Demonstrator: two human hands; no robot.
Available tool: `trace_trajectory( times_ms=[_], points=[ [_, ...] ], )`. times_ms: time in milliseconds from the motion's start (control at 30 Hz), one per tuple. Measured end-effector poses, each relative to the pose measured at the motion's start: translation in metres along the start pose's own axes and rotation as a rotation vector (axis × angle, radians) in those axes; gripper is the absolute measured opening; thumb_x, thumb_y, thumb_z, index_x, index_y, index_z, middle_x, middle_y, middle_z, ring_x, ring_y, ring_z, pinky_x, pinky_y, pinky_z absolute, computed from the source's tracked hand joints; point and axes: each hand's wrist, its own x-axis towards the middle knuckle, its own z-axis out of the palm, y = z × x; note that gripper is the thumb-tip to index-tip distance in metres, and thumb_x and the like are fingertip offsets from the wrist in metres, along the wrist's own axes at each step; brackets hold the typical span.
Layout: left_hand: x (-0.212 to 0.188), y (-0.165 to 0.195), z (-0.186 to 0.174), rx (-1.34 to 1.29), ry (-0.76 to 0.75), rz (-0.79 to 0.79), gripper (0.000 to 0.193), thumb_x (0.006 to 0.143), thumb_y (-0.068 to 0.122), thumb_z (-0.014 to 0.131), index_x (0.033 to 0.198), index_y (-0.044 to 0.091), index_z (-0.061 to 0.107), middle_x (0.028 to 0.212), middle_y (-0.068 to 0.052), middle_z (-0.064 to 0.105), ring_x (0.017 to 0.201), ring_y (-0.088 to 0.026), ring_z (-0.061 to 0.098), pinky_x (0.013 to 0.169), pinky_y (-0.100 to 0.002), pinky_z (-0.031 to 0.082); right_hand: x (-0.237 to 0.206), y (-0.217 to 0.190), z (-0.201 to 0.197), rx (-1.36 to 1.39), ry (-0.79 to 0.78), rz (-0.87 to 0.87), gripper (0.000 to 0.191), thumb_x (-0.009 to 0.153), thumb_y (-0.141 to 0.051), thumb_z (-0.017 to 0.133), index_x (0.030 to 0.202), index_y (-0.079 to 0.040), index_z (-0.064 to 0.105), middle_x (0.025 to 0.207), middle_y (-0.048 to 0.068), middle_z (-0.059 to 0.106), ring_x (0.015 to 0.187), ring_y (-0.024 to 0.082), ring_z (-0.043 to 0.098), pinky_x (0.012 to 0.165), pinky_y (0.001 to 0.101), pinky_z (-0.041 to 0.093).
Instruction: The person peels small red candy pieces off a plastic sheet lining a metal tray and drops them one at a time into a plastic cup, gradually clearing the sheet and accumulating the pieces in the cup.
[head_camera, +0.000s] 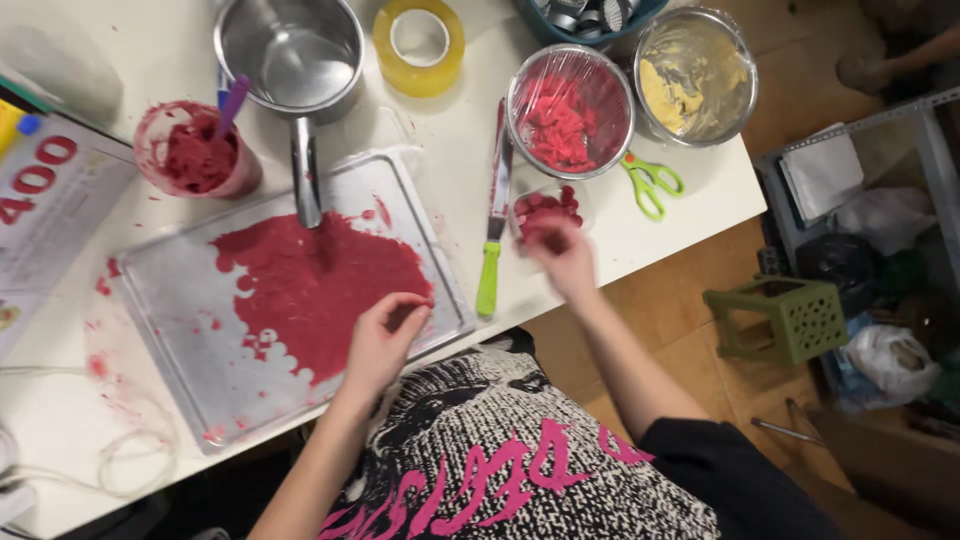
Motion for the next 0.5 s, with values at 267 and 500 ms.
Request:
trace_trajectory(
  times_ms=[267,500],
  points=[
    [-0.023,-0.017,0.003,-0.042,0.209,-0.103,0.019,0.096,0.012,0.066,0.109,-0.001,0.072,0.103,-0.006,0.077,0.098,-0.012,0.07,0.089,-0.027,0.054,0.072,0.012,-0.073,-0.652,-0.22,0.146,0.023,0.087,-0.009,0.076,0.109,-0.003,0.076,0.094,0.012,0.076,0.081,0.02,0.071,0.075,0.0342,0.057],
    [-0.042,-0.057,-0.001,-0.129,0.382,-0.166,0.018,0.098,0.012,0.065,0.109,0.0,0.072,0.102,-0.005,0.076,0.098,-0.012,0.069,0.09,-0.027,0.054,0.058,-0.002,-0.079,-0.73,-0.174,0.026,0.023,0.09,-0.014,0.073,0.111,-0.006,0.076,0.098,0.012,0.075,0.075,0.022,0.07,0.072,0.0335,0.056]
  ],
)
